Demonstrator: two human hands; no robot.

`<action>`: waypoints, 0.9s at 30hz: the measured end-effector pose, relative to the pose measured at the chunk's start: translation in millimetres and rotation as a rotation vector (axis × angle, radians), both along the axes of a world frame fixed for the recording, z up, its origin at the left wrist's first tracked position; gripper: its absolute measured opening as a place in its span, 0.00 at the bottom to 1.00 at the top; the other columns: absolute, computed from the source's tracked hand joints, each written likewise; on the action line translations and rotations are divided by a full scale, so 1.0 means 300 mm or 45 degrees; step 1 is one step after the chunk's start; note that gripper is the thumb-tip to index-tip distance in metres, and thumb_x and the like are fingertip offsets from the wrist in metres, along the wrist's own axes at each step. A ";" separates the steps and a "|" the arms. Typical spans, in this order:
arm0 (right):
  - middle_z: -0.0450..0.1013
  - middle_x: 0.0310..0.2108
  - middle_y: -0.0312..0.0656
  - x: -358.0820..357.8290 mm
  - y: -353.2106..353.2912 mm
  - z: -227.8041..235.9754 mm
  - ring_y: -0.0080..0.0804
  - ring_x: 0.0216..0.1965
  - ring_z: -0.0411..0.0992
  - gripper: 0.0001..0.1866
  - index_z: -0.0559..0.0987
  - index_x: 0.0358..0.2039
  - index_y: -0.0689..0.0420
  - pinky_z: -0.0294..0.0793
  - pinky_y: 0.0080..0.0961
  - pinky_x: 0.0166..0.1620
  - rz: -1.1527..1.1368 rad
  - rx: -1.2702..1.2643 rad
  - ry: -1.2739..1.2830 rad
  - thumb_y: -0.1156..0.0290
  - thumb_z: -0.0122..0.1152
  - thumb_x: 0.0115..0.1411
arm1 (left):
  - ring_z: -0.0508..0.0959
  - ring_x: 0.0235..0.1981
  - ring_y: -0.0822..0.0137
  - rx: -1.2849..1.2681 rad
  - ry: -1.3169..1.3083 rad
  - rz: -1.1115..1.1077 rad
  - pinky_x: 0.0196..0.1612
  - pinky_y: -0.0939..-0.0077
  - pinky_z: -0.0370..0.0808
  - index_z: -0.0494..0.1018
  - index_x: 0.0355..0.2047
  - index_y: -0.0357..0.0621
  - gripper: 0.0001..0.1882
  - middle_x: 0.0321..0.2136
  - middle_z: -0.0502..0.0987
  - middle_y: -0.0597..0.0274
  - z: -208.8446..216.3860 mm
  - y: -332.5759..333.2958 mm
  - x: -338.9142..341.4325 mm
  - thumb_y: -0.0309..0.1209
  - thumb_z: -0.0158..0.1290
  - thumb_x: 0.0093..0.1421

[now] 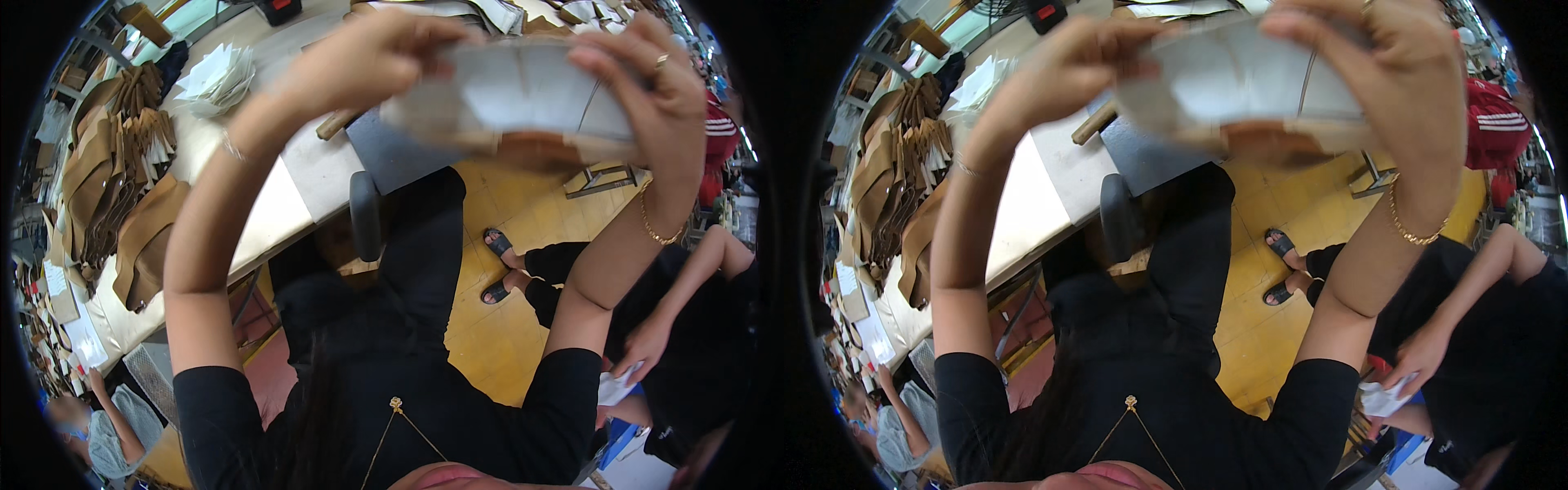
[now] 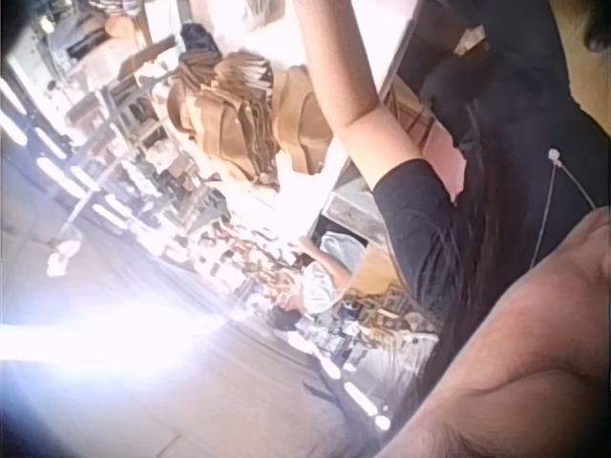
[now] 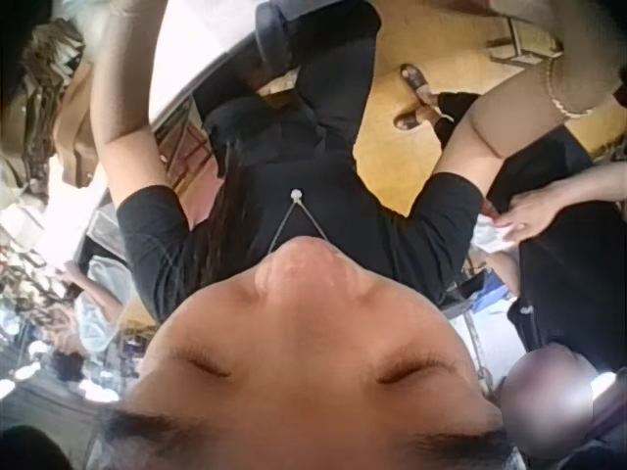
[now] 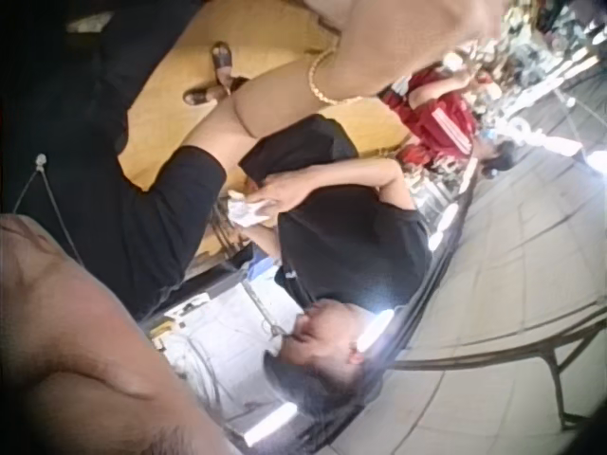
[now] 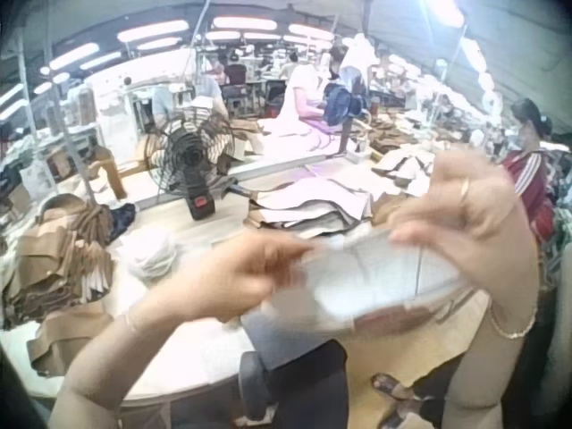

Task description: The person shapes and smooths tan leather pieces using a wooden mallet and a curved metal tool. They repeatedly tap the leather, fold edges, and press seams to form the material into a curved shape.

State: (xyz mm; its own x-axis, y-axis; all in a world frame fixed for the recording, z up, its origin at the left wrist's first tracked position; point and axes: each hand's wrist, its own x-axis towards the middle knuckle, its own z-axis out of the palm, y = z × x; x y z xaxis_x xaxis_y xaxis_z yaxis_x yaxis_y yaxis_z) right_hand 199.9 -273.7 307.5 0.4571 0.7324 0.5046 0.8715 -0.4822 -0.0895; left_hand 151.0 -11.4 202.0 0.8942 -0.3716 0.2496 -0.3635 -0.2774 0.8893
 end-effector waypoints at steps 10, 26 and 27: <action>0.70 0.29 0.34 -0.185 0.171 -0.623 0.29 0.31 0.71 0.15 0.81 0.41 0.54 0.73 0.29 0.36 0.252 -0.185 -0.260 0.71 0.59 0.51 | 0.80 0.50 0.53 1.190 -0.630 0.461 0.48 0.69 0.80 0.67 0.58 0.32 0.29 0.54 0.74 0.40 -0.337 0.118 -0.423 0.21 0.51 0.54; 0.55 0.22 0.34 -0.389 0.089 -0.880 0.29 0.23 0.60 0.36 0.74 0.62 0.45 0.64 0.28 0.29 0.121 -0.148 0.073 0.80 0.59 0.49 | 0.73 0.27 0.63 1.080 -0.336 0.498 0.29 0.70 0.73 0.62 0.63 0.31 0.38 0.27 0.68 0.59 -0.505 -0.030 -0.652 0.20 0.55 0.48; 0.55 0.22 0.34 -0.390 0.091 -0.893 0.29 0.23 0.60 0.37 0.74 0.62 0.45 0.64 0.28 0.29 0.114 -0.130 0.078 0.81 0.59 0.49 | 0.73 0.27 0.63 1.065 -0.317 0.511 0.29 0.70 0.73 0.61 0.64 0.31 0.39 0.27 0.68 0.59 -0.511 -0.037 -0.652 0.19 0.55 0.48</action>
State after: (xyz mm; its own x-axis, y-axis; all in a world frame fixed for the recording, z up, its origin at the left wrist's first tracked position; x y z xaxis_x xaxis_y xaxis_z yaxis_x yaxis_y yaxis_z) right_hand 83.0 -246.5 39.7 0.4151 0.8178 0.3987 0.9059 -0.4118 -0.0984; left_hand -44.6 -22.5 48.6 0.9508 -0.1931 0.2423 -0.2548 -0.9322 0.2570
